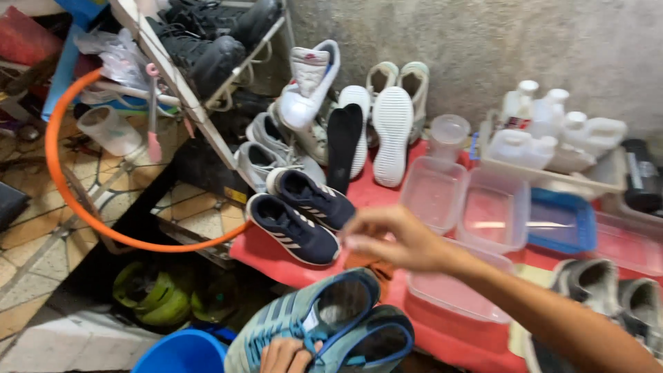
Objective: The person organizes several pairs of shoes on a red table, moving a pair of blue sneakers and a pair of white sneakers to a nearby shelf. They then focus on a pair of black canvas shoes, untying the laces and manipulating them by hand.
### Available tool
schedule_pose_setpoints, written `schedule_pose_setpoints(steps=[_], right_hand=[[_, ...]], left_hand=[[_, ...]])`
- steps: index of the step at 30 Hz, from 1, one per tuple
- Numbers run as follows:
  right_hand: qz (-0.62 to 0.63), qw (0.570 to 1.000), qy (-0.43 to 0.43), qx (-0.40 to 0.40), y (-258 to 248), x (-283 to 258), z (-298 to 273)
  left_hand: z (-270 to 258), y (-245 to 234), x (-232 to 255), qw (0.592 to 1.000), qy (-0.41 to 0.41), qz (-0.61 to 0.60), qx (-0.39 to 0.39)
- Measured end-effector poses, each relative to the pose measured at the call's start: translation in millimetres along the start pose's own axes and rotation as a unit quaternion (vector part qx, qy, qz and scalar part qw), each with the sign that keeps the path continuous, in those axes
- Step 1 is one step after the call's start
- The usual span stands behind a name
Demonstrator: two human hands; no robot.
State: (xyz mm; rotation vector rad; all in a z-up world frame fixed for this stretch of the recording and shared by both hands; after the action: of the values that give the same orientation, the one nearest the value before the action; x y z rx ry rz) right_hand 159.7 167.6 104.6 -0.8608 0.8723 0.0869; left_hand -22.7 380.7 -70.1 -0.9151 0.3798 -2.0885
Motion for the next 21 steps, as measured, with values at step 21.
schedule_pose_setpoints(steps=[21], right_hand=[[-0.467,0.827,0.255,0.180,-68.9,-82.4,-433.2]], left_hand=[[73.0,151.1,342.8,0.776,0.375,-0.262,-0.435]])
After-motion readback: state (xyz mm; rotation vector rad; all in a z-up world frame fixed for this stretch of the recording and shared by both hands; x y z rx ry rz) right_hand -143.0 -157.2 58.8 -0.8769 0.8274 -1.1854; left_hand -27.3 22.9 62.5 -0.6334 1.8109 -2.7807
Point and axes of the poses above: each hand's wrist, its own z-axis towards the middle knuckle, its own y-axis out of the palm, x = y × z, the point moved 2 cm from there along z, towards the middle knuckle, and after that the axes turned 15 degrees about -z, right-handed, at the moved point
